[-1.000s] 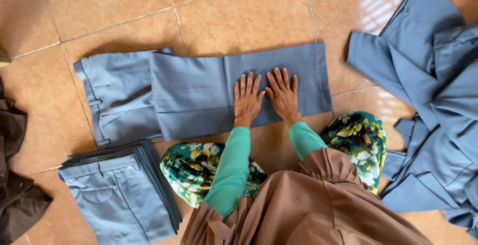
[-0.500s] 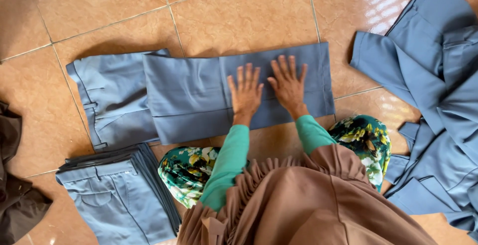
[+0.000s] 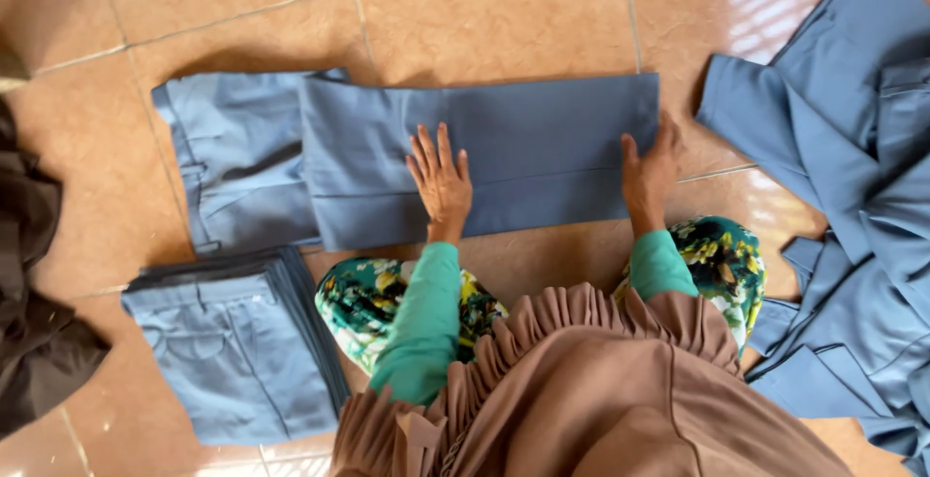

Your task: The person sits on a tiled floor and folds multiple pairs of grey trousers by hand. They smooth each pair, fold the legs together, fold the garment in half, and then fold it into a compact rectangle before stacking it with others.

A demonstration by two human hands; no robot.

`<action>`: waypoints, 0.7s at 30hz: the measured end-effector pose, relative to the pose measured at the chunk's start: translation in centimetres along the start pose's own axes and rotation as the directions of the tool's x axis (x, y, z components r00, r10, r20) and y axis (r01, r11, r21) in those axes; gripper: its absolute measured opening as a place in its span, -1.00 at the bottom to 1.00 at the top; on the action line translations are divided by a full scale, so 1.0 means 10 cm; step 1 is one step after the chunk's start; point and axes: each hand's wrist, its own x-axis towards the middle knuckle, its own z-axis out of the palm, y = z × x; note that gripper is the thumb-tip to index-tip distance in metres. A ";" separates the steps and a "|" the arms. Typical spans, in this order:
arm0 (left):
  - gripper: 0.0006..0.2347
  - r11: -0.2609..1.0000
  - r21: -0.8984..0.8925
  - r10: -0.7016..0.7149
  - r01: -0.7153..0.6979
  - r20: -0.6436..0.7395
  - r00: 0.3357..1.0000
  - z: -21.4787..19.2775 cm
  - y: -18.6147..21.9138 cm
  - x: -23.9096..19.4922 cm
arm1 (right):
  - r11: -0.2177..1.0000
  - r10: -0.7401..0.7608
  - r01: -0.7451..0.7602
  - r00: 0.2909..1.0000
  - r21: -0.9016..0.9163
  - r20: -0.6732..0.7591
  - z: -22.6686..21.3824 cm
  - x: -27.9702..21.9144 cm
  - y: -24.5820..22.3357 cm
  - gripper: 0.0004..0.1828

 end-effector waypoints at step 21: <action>-0.59 0.960 -0.201 -0.132 0.194 0.288 0.949 0.09 0.80 -0.79 | 0.107 0.175 -0.577 0.812 0.809 0.556 -1.97 0.13 -0.47 -0.52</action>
